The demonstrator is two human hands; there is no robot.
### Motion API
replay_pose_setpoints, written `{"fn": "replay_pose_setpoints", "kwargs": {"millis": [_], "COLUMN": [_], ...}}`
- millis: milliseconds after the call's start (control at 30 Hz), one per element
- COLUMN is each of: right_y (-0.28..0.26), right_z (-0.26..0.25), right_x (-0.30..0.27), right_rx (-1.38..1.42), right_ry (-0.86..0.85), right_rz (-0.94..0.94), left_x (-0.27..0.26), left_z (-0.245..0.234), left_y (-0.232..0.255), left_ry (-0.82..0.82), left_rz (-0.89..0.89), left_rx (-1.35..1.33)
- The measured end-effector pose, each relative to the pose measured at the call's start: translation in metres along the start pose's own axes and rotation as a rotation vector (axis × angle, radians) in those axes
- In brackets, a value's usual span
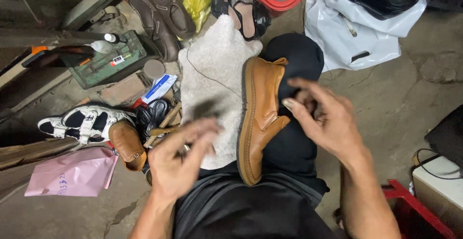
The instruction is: The person sews a brown leather shoe using a needle and thread. They repeatedly push the needle through the shoe's sole and pull the thread to stitch it, working on the shoe while it rests on their lap.
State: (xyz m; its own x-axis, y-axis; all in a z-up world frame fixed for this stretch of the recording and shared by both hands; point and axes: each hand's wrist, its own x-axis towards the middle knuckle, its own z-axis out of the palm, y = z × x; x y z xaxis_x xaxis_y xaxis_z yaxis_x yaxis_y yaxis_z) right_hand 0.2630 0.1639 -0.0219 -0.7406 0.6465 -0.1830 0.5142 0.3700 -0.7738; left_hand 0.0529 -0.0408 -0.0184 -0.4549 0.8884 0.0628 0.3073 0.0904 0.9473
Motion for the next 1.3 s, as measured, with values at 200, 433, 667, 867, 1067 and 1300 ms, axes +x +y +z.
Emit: {"fn": "replay_pose_setpoints", "kwargs": {"millis": [200,433,667,867,1067,1300], "right_y": [0.074,0.101,0.123,0.066,0.0,0.011], "right_z": [-0.003,-0.027,-0.032,-0.019,-0.008,-0.013], "right_x": [-0.021,-0.024,-0.043,-0.027,0.019,0.036], "right_rx": [-0.071,-0.251,-0.442,-0.573,-0.07,-0.131], "right_ry": [0.003,0.208,0.292,0.164,-0.123,-0.579], "right_rz": [-0.083,-0.143,-0.148,-0.184,-0.199,0.025], "left_x": [0.007,0.034,0.054,0.016,-0.097,-0.332], "left_z": [-0.005,0.019,0.042,-0.01,-0.16,-0.317], "left_y": [0.015,0.006,-0.008,0.005,-0.089,-0.239], "left_ry": [-0.405,-0.214,-0.133,-0.346,-0.275,0.242], "left_rz": [-0.138,0.001,0.31,-0.439,-0.854,-1.017], "left_rx": [0.088,0.78,0.93,0.173,0.349,0.784]}}
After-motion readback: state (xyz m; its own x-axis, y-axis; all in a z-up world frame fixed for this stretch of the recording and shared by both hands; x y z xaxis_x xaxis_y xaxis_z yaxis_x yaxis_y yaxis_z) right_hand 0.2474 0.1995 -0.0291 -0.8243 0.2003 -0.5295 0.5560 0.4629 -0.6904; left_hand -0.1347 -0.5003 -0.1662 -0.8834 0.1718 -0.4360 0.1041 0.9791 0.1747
